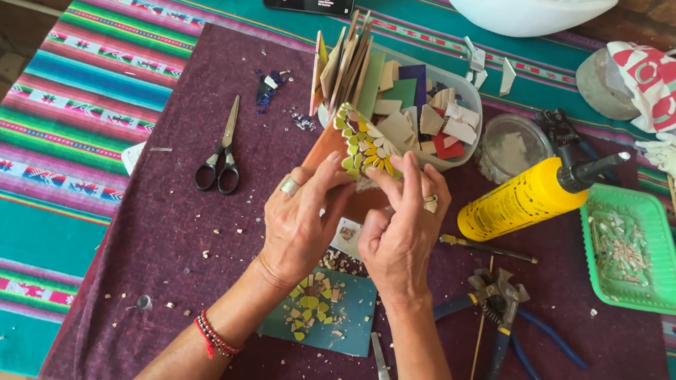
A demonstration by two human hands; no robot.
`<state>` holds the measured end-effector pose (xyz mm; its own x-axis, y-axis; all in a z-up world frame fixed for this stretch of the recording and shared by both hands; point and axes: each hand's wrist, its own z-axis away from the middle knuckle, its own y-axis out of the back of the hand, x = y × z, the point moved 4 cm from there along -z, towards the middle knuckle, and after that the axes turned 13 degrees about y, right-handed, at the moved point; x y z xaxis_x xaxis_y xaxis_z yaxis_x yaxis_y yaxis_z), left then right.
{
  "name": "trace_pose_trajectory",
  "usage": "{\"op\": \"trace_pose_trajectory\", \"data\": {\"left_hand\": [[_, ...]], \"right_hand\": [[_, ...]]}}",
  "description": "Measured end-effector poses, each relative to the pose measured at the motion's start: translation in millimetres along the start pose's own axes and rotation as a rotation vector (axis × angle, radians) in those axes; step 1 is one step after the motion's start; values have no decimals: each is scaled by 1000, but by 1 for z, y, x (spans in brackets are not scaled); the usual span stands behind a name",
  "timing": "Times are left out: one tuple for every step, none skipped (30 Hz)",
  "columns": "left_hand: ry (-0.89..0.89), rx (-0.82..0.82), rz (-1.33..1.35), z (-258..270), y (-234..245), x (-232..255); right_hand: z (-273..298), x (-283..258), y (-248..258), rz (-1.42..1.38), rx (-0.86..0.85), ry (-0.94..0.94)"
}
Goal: Applying glue to a small pot and attaching individual mosaic tiles to create a decorative pattern.
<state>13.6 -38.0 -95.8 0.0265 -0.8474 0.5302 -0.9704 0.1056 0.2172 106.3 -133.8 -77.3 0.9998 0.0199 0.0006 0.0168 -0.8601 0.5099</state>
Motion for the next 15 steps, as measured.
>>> {"op": "trace_pose_trajectory", "data": {"left_hand": [[1, -1, -1, 0, 0, -1], [-5, -1, -6, 1, 0, -1], [-12, -1, -11, 0, -1, -1], [-13, 0, -10, -1, -1, -1], [-29, 6, -14, -1, 0, -1], [-46, 13, -18, -1, 1, 0], [-46, 13, -18, -2, 1, 0], [-50, 18, -22, -3, 1, 0], [-53, 21, -26, -3, 1, 1], [-53, 21, -26, -3, 2, 0], [-58, 21, -32, -3, 1, 1], [-63, 22, -38, -3, 1, 1], [-62, 22, -39, -3, 2, 1], [-60, 24, -38, -3, 3, 1], [-57, 25, -35, -3, 4, 1]], "right_hand": [[2, 0, -1, -1, -1, -1], [3, 1, -3, -17, -3, -2], [4, 2, -5, -33, -4, -1], [3, 2, -5, -32, -3, -1], [2, 1, -5, -36, -8, 13], [1, -1, -5, -39, -14, 27], [-1, -1, -3, -39, -13, 28], [-3, -2, -2, -45, -28, 34], [-5, -3, -1, -51, -43, 39], [-5, -3, -1, -51, -43, 39], [-5, -3, -1, -49, -46, 35], [-4, -2, -1, -47, -48, 32], [-4, -1, -1, -48, -48, 32], [-3, 1, -1, -27, -44, 33], [-2, 2, 0, -6, -39, 33]]}}
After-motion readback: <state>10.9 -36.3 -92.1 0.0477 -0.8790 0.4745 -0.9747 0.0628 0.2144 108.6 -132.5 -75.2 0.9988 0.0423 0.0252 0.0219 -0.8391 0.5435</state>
